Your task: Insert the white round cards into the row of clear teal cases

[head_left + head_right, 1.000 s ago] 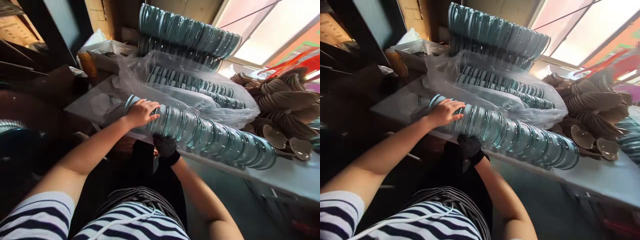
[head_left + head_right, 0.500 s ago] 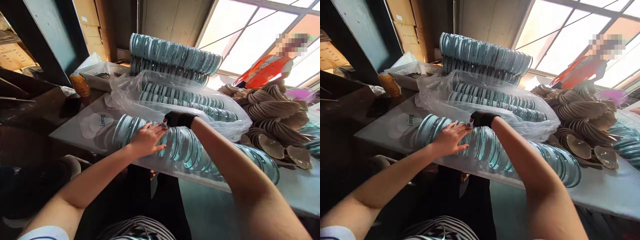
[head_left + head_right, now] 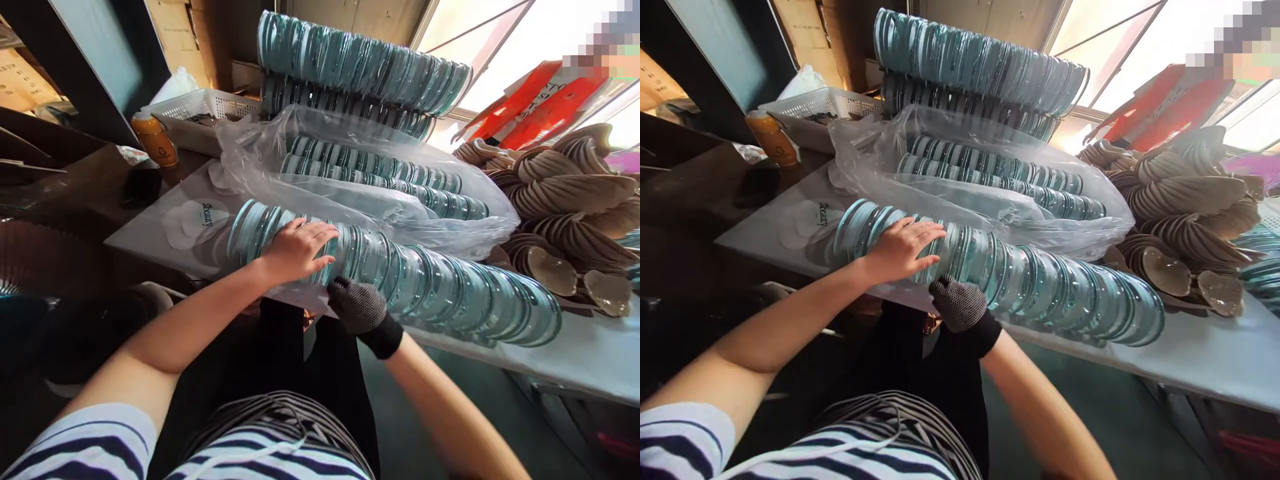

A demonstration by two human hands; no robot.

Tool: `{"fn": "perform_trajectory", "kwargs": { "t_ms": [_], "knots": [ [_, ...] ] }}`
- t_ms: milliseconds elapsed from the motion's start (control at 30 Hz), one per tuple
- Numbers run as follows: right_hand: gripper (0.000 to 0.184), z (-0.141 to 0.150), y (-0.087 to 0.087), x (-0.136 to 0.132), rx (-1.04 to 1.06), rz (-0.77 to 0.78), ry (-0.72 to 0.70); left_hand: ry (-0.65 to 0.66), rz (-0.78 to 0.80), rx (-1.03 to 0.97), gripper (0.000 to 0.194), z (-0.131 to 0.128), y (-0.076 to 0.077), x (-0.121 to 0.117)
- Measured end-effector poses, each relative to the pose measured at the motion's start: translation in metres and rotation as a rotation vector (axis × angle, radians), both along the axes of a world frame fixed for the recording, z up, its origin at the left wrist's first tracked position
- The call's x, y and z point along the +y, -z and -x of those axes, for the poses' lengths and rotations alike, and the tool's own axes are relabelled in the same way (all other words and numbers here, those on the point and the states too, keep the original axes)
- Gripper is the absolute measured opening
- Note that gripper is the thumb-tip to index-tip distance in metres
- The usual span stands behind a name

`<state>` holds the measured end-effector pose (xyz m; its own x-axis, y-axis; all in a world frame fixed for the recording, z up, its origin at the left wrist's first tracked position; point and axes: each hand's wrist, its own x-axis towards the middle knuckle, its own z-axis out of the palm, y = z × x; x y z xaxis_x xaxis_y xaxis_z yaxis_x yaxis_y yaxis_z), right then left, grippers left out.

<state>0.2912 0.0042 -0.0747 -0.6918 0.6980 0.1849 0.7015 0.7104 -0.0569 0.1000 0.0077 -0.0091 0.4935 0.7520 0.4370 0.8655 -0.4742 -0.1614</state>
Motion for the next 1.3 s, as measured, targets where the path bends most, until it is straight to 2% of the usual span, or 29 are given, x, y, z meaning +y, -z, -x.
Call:
{"fn": "perform_trajectory", "kwargs": {
  "t_ms": [67,100,167,233,300,367,400,467,567,633,700,767,833,900,967,1033,1100,1133,1200,1233,1300],
  "knots": [
    [0.041,0.004,0.034,-0.015,-0.047,-0.023,0.006,-0.001,0.013,0.003,0.046,0.001,-0.003,-0.001],
    [0.043,0.003,0.043,-0.018,-0.037,-0.033,-0.001,-0.004,0.026,0.005,0.046,0.001,-0.005,-0.002],
    [0.042,-0.008,0.041,-0.017,0.039,-0.056,-0.019,-0.011,0.044,0.004,0.044,-0.002,-0.01,-0.003],
    [0.039,-0.028,0.015,-0.003,0.204,-0.109,0.03,0.0,0.04,0.001,0.042,-0.01,-0.014,-0.003],
    [0.038,-0.048,-0.025,0.023,0.35,-0.181,0.179,0.036,0.021,0.003,0.044,-0.022,-0.015,-0.001],
    [0.036,-0.057,-0.064,0.056,0.244,-0.184,0.308,0.068,0.015,0.016,0.05,-0.036,-0.012,0.003],
    [0.036,-0.057,-0.08,0.074,0.134,-0.117,0.325,0.073,0.019,0.027,0.054,-0.041,-0.009,0.006],
    [0.036,-0.048,-0.101,0.106,-0.061,0.049,0.246,0.068,0.031,0.045,0.058,-0.049,-0.002,0.011],
    [0.041,-0.028,-0.111,0.141,-0.097,0.245,0.09,0.065,0.029,0.054,0.058,-0.05,0.005,0.014],
    [0.044,-0.021,-0.112,0.152,-0.063,0.347,0.061,0.069,0.021,0.05,0.059,-0.047,0.006,0.014],
    [0.039,-0.024,-0.112,0.152,-0.065,0.303,0.035,0.074,0.021,0.045,0.058,-0.045,0.005,0.014],
    [0.027,-0.035,-0.112,0.139,-0.057,0.153,-0.013,0.076,0.029,0.037,0.058,-0.044,0.005,0.013],
    [0.019,-0.05,-0.106,0.113,0.013,0.076,-0.056,0.073,0.034,0.028,0.058,-0.045,0.005,0.013],
    [0.018,-0.06,-0.088,0.077,0.086,0.096,-0.065,0.072,0.037,0.025,0.059,-0.046,0.005,0.014],
    [0.019,-0.059,-0.055,0.038,0.064,0.115,-0.019,0.072,0.041,0.028,0.059,-0.046,0.006,0.014],
    [0.027,-0.048,-0.012,0.004,-0.019,0.059,0.08,0.07,0.046,0.03,0.059,-0.045,0.007,0.015],
    [0.037,-0.038,0.027,-0.019,-0.058,-0.023,0.126,0.069,0.053,0.033,0.059,-0.043,0.007,0.015],
    [0.039,-0.035,0.04,-0.027,-0.047,-0.054,0.133,0.069,0.058,0.038,0.059,-0.041,0.007,0.015],
    [0.039,-0.042,0.048,-0.033,0.054,-0.12,0.115,0.061,0.071,0.052,0.059,-0.041,0.005,0.013],
    [0.037,-0.052,0.043,-0.032,0.145,-0.168,0.114,0.053,0.074,0.059,0.058,-0.043,0.005,0.012],
    [0.033,-0.084,0.02,-0.02,0.366,-0.31,0.181,0.046,0.071,0.076,0.06,-0.051,0.003,0.009]
  ]
}}
